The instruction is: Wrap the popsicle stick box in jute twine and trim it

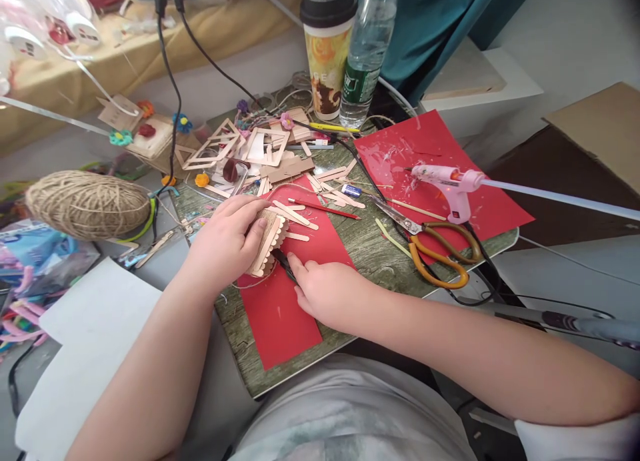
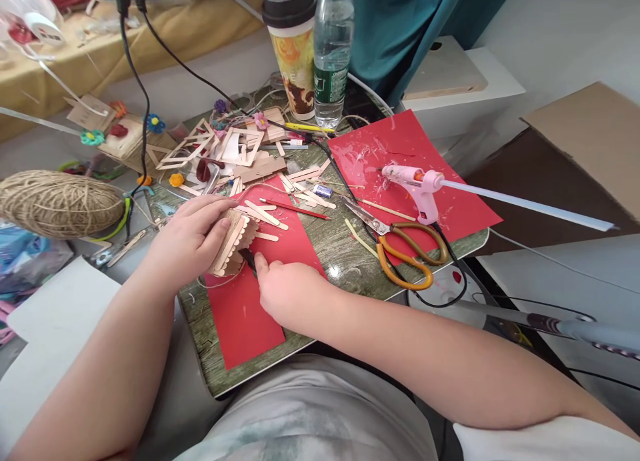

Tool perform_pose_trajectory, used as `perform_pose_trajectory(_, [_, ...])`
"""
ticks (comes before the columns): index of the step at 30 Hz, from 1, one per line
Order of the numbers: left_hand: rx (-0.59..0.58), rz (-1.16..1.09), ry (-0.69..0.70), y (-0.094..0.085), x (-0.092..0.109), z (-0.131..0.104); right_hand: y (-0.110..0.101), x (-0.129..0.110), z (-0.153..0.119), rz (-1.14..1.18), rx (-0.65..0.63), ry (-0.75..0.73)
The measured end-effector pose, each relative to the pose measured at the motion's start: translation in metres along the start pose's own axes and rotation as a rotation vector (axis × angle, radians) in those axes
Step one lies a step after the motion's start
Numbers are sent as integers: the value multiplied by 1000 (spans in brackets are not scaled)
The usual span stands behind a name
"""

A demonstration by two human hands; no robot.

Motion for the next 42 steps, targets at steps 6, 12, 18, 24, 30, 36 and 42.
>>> perform_pose_trajectory(6, [-3,-4,1,1,-1,0,-5,8,-3,29,18,-46])
perform_pose_trajectory(12, [3,-6,12,2,-4,-1,-2,-1,-9,0,-26,-82])
perform_pose_trajectory(18, [0,-10,2,1,-2,-1,-12,-2,-6,26,-32,-22])
perform_pose_trajectory(24, [4,-17,5,0,-1,-1,-28,9,8,37,-37,84])
perform_pose_trajectory(30, [5,-5,0,0,-1,-1,-30,6,8,31,-78,61])
perform_pose_trajectory(36, [8,6,1,2,-2,-1,-26,2,4,13,-82,6])
perform_pose_trajectory(42, [2,0,-10,1,-2,0,-28,4,5,57,-111,33])
Point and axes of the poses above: each hand's wrist, its own z-axis towards the middle knuckle, its own y-axis out of the palm, x = y × z, the point moved 1 cm from there along z, towards the middle knuckle, and after that the axes turned 15 degrees about x, right-handed, at the moved point
